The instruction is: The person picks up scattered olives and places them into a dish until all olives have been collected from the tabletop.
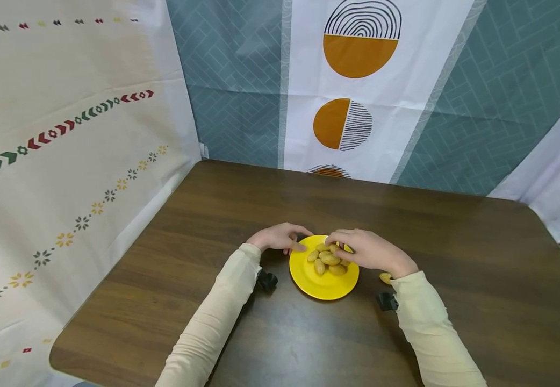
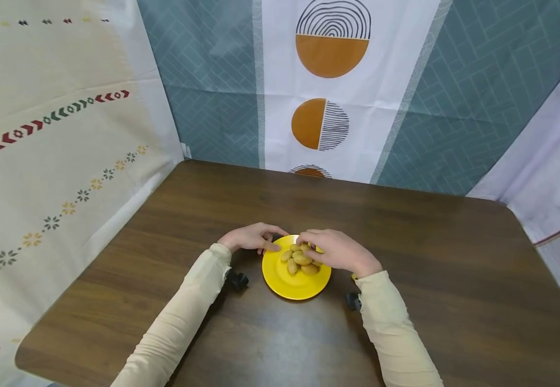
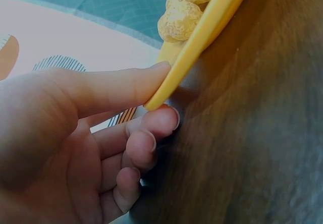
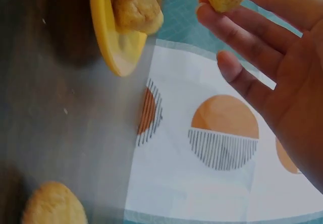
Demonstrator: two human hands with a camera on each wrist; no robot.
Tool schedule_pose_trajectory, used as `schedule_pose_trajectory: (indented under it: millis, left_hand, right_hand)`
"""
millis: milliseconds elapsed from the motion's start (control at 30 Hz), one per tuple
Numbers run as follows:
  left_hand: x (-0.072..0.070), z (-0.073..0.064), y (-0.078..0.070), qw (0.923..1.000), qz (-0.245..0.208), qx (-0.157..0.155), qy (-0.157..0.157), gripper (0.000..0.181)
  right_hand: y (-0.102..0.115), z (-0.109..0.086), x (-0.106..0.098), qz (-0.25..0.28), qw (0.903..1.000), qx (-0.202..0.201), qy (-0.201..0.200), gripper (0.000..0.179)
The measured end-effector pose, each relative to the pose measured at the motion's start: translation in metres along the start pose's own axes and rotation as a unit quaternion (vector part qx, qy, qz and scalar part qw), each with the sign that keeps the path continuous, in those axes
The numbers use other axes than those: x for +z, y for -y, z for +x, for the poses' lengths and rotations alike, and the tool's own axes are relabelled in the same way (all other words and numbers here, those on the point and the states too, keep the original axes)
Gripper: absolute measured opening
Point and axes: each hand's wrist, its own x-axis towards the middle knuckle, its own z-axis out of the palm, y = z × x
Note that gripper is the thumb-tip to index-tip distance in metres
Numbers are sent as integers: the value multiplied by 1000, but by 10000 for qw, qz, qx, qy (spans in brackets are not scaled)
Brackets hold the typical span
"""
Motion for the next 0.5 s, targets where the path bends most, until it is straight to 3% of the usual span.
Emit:
schedule_pose_trajectory:
  millis: [500]
  left_hand:
    - [0, -3, -2, 10000, -31, 29, -22, 46]
  right_hand:
    - [0, -1, 1, 15, 9999, -124, -80, 25]
